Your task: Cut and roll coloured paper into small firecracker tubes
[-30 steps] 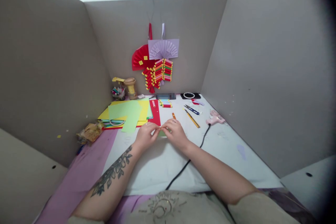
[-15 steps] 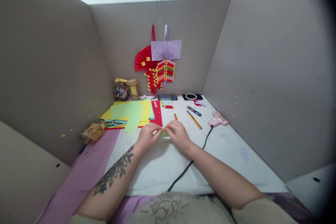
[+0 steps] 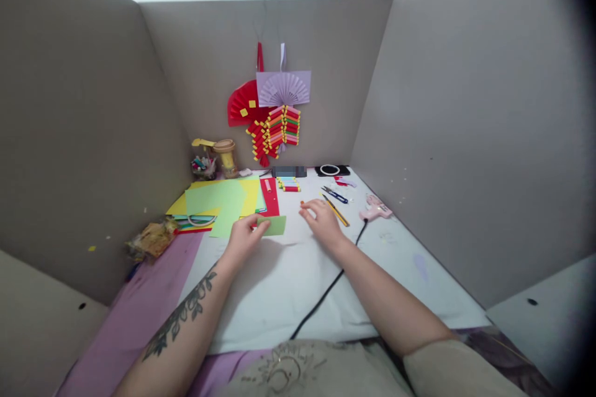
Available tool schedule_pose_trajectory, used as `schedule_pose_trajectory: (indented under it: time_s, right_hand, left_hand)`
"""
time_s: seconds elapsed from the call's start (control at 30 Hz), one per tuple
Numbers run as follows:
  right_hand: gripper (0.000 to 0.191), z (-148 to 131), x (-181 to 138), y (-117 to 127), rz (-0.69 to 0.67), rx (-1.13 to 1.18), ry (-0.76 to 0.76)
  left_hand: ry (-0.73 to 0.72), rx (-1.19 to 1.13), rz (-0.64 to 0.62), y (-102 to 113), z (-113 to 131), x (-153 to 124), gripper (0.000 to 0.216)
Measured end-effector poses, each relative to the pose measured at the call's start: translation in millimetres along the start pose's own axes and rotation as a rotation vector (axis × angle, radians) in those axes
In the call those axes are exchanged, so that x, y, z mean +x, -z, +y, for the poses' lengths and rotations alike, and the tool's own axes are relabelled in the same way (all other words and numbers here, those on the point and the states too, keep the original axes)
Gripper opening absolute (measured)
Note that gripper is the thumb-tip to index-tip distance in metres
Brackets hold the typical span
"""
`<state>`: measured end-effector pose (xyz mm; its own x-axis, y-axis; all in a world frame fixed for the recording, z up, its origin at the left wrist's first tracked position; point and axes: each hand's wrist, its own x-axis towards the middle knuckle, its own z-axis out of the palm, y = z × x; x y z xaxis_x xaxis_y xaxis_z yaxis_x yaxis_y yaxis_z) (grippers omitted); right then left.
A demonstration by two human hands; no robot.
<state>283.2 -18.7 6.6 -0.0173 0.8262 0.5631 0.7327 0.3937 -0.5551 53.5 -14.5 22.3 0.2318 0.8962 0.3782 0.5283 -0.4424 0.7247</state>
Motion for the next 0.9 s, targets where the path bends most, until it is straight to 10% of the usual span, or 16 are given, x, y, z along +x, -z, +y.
schedule_pose_trajectory:
  time_s: [0.2, 0.47, 0.67, 0.9]
  right_hand:
    - [0.039, 68, 16, 11, -0.138, -0.507, -0.557]
    - [0.039, 76, 16, 13, -0.179, -0.539, -0.676]
    - [0.04, 41, 11, 5, -0.103, -0.379, -0.346]
    - [0.038, -5, -11, -35, -0.535, -0.315, 0.082]
  left_hand:
    - [0.278, -0.054, 0.002, 19, -34, 12, 0.028]
    - [0.168, 0.522, -0.267, 31, -45, 7, 0.051]
    - [0.138, 0.549, -0.404, 34, -44, 5, 0.06]
    - [0.131, 0.554, -0.418, 33, -46, 5, 0.053]
